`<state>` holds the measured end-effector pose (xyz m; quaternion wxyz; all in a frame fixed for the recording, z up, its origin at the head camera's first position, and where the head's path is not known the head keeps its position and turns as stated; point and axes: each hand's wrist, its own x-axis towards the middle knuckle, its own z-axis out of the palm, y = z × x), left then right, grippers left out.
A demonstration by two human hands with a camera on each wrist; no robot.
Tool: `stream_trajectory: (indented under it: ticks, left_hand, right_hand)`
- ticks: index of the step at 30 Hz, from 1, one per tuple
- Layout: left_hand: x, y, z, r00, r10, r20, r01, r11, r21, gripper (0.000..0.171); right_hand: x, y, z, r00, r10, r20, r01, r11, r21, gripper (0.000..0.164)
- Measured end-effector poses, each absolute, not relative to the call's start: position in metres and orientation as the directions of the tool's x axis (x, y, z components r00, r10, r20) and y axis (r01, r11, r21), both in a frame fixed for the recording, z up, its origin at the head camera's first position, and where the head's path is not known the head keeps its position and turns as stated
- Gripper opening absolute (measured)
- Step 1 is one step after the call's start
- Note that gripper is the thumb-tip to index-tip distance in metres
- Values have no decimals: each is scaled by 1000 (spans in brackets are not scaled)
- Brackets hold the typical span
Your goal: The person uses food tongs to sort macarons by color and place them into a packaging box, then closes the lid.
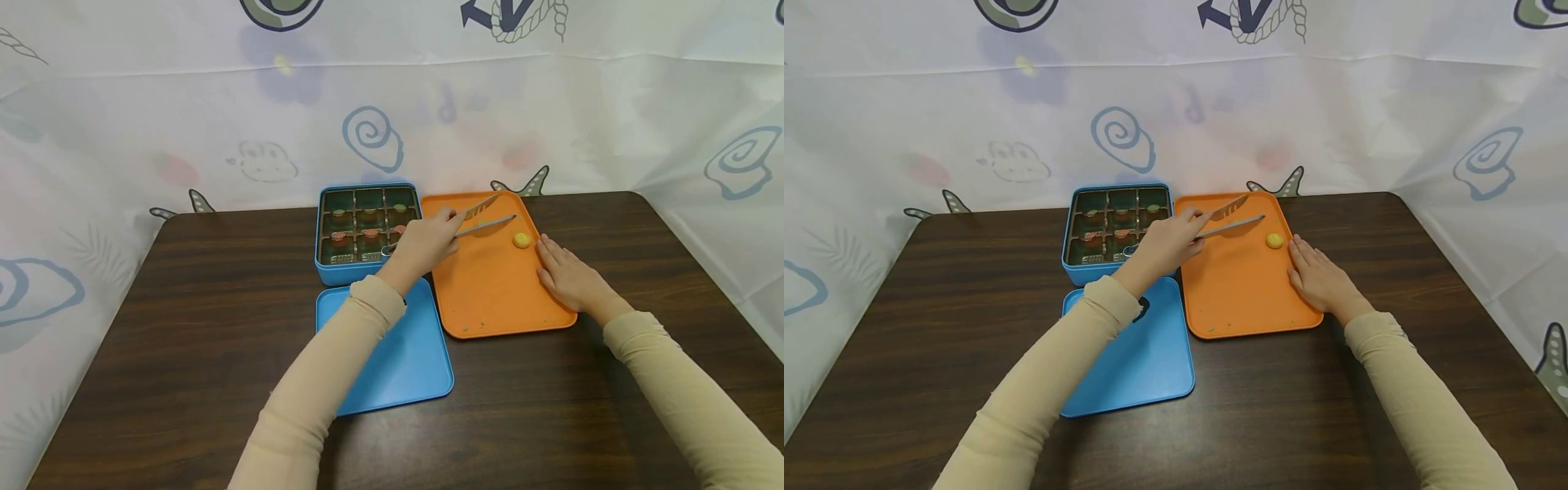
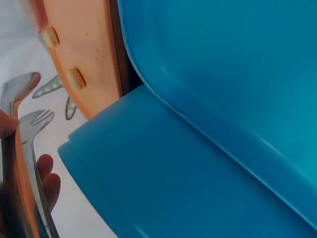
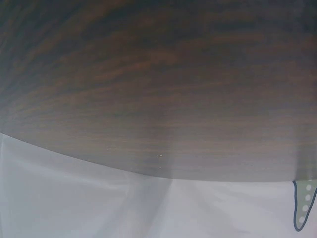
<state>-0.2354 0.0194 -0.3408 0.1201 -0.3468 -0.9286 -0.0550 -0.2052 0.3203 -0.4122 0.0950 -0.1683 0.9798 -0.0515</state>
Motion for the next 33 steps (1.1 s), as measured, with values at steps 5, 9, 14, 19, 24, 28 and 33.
stream_trajectory:
  ticks: [5,9,14,19,24,28,33]
  left_hand:
    - [-244,30,-343,-787,597,156,607,794,20,41]
    - [-250,39,-347,-813,575,92,580,813,43,41]
    - [-253,44,-349,-825,563,49,565,822,64,40]
    - [-255,44,-351,-830,557,29,558,827,70,39]
    - [-256,43,-351,-828,561,12,559,825,83,37]
    - [-256,43,-351,-819,574,4,572,817,77,36]
    - [-255,44,-351,-791,610,33,611,790,53,34]
  right_hand:
    - [-205,322,-414,-926,-340,-163,-320,938,-136,63]
    - [-205,322,-414,-927,-342,-150,-323,936,-141,63]
    - [-205,322,-414,-928,-343,-148,-321,935,-152,63]
    - [-206,321,-415,-929,-343,-136,-323,934,-153,62]
    - [-206,321,-414,-929,-342,-140,-322,935,-147,62]
    - [-206,321,-414,-931,-339,-134,-320,936,-148,62]
    - [-206,320,-412,-932,-334,-141,-314,938,-148,62]
